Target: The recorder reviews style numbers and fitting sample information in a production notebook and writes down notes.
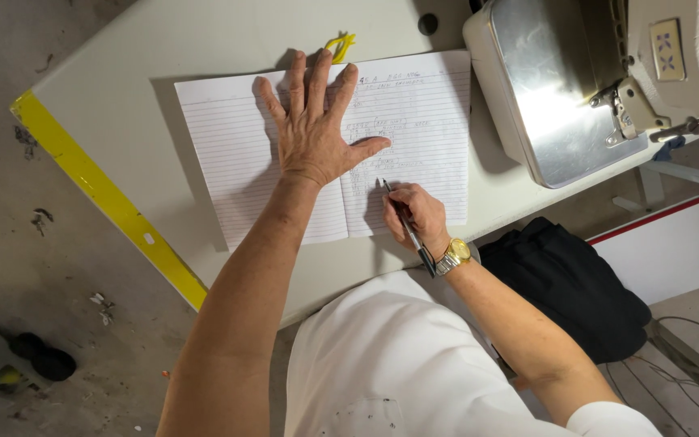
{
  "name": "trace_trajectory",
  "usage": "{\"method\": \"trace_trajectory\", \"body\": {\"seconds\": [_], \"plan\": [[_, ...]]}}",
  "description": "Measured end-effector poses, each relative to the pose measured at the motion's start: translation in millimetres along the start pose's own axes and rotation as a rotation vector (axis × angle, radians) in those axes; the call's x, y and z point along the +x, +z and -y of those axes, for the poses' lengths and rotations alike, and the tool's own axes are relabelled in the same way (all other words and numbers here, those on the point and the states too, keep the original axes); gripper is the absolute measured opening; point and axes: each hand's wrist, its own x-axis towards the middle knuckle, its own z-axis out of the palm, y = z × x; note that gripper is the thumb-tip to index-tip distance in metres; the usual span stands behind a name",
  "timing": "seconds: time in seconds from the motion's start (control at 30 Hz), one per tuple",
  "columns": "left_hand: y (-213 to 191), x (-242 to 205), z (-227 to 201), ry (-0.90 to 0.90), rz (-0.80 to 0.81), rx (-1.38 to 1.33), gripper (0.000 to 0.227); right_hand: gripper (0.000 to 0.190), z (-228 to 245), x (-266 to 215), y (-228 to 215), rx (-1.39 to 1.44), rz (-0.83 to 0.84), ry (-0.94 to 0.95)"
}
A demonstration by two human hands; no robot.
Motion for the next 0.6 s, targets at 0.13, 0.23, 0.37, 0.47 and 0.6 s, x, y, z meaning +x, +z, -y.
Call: {"method": "trace_trajectory", "body": {"seconds": [0.13, 0.23, 0.37, 0.47, 0.6], "plan": [[0, 2, -1, -0.007, -0.01, 0.003, 0.111, 0.037, -2, 3, 1, 0.09, 0.008, 0.01], [10, 2, 4, 0.016, -0.05, -0.003, 0.089, 0.033, -6, 2, 1, 0.144, 0.026, 0.043], [5, 2, 1, 0.013, -0.056, 0.01, 0.075, 0.032, -3, 4, 1, 0.174, 0.064, 0.034], [5, 2, 1, -0.003, 0.015, -0.052, 0.067, 0.036, 1, 6, 2, 0.034, -0.037, 0.042], [5, 2, 1, -0.002, 0.0, -0.067, 0.066, 0.032, 3, 7, 2, 0.009, -0.062, 0.056]]}}
